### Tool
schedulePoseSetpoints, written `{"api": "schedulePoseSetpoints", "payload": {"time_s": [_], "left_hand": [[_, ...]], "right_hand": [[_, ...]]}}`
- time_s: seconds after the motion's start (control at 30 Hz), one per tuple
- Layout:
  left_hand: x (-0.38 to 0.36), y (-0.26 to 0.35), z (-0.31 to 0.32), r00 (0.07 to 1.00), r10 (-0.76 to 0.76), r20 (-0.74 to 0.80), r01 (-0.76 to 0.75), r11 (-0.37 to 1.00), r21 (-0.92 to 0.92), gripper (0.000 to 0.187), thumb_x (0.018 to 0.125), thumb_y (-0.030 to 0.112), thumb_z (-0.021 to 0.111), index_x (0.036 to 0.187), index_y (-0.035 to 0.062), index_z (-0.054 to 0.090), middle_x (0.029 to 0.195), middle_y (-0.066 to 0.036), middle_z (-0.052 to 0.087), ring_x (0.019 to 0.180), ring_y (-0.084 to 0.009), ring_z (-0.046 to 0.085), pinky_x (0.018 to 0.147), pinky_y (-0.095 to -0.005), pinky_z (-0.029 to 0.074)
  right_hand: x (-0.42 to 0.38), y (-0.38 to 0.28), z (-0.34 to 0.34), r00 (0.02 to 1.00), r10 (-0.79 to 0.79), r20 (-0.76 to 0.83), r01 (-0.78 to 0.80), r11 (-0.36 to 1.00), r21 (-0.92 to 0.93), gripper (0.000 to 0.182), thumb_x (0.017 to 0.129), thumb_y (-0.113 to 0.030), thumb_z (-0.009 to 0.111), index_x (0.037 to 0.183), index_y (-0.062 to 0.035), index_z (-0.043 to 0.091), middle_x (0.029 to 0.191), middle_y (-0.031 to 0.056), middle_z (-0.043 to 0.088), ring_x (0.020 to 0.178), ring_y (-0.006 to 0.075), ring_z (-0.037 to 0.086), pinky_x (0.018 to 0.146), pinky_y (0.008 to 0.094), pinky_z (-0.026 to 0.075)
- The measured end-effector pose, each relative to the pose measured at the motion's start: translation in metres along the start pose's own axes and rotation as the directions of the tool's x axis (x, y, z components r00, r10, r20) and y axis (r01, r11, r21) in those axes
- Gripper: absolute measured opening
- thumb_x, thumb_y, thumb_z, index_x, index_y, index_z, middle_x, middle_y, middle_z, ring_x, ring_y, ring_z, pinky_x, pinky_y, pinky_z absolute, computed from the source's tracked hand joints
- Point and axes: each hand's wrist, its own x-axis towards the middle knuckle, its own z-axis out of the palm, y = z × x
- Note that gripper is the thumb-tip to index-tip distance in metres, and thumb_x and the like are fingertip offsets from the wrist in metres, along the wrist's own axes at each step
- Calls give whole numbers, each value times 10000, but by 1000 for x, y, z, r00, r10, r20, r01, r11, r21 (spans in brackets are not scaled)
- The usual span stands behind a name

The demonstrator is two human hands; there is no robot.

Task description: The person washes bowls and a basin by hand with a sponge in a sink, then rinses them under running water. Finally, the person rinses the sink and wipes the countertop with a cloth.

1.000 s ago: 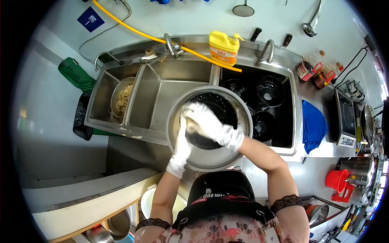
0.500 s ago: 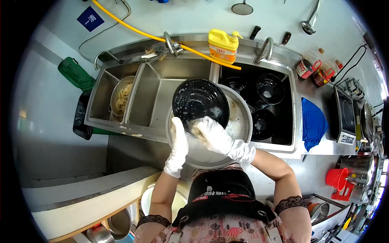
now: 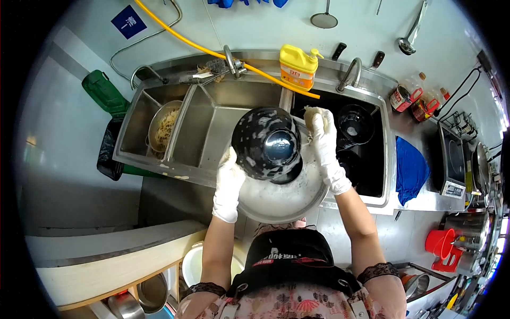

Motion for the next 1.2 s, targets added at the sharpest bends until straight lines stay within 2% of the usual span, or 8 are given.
{"api": "schedulePoseSetpoints", "payload": {"time_s": [0.13, 0.3, 0.4, 0.5, 0.67, 0.87, 0.97, 1.2], "left_hand": [[0, -9, 30, 996, 80, -41, -67, 964, 258, 266, 956, 104, 476, 1194, 22, 560, 1121, -91, 616, 1014, -187, 590, 869, -310, 498], [-20, -9, 69, 950, 233, -209, -128, 898, 421, 75, 931, 95, 548, 896, 44, 590, 800, 44, 549, 683, -35, 466, 511, -199, 387], [-24, -15, 44, 911, 396, -112, -287, 806, 517, 139, 932, 161, 574, 856, 51, 613, 762, 56, 560, 693, -48, 497, 609, -223, 426], [-26, 6, 45, 970, 174, -171, -162, 983, 81, 273, 954, 231, 510, 1129, 32, 575, 1149, -113, 601, 1049, -233, 585, 951, -392, 469], [5, -8, 50, 982, -32, -187, -24, 957, -290, 392, 955, 239, 490, 1260, -8, 488, 1274, -136, 539, 1168, -269, 512, 1016, -418, 405], [-23, -32, 81, 985, 113, -130, -108, 993, 47, 255, 957, 162, 499, 1168, 32, 558, 1152, -80, 594, 1082, -176, 542, 952, -328, 434], [-22, -35, 59, 985, 134, -106, -119, 984, 136, 210, 951, 147, 510, 1115, 42, 591, 1118, -61, 610, 1039, -156, 558, 924, -319, 454], [-7, -8, 55, 917, 272, -292, -231, 959, 165, 156, 919, 172, 581, 1011, 56, 632, 988, -17, 621, 920, -120, 566, 854, -279, 461]], "right_hand": [[-15, -26, 36, 654, -521, 548, 725, 637, -260, 406, 868, -374, 549, 1102, -46, 593, 1138, 143, 581, 1131, 307, 499, 997, 439, 352], [-33, -26, 64, 609, -351, 711, 793, 275, -543, 391, 812, -326, 565, 1141, -123, 627, 1282, 95, 544, 1273, 320, 411, 1091, 477, 243], [2, -26, 32, 830, -200, 521, 506, 664, -550, 348, 886, -244, 535, 1175, -64, 604, 1309, 117, 527, 1284, 294, 411, 1087, 444, 259], [13, -1, -8, 836, 9, 548, 55, 994, -100, 421, 936, -197, 504, 1310, -6, 487, 1418, 167, 404, 1346, 230, 329, 1089, 312, 250], [-80, 13, 11, 841, -305, 447, 538, 548, -640, 587, 855, -263, 567, 1390, -92, 394, 1487, 168, 260, 1387, 382, 189, 1112, 525, 131], [-40, -25, 53, 712, -371, 596, 685, 184, -705, 395, 829, -247, 564, 1177, -61, 575, 1302, 151, 509, 1221, 322, 462, 1062, 495, 263], [-12, -18, 44, 911, -207, 357, 320, 900, -296, 343, 823, -74, 625, 1149, 11, 561, 1219, 188, 546, 1044, 331, 581, 923, 358, 450], [-41, -7, -14, 738, -456, 498, 675, 515, -529, 302, 747, 1, 669, 1044, -23, 619, 1084, 146, 595, 979, 314, 562, 827, 360, 470]]}}
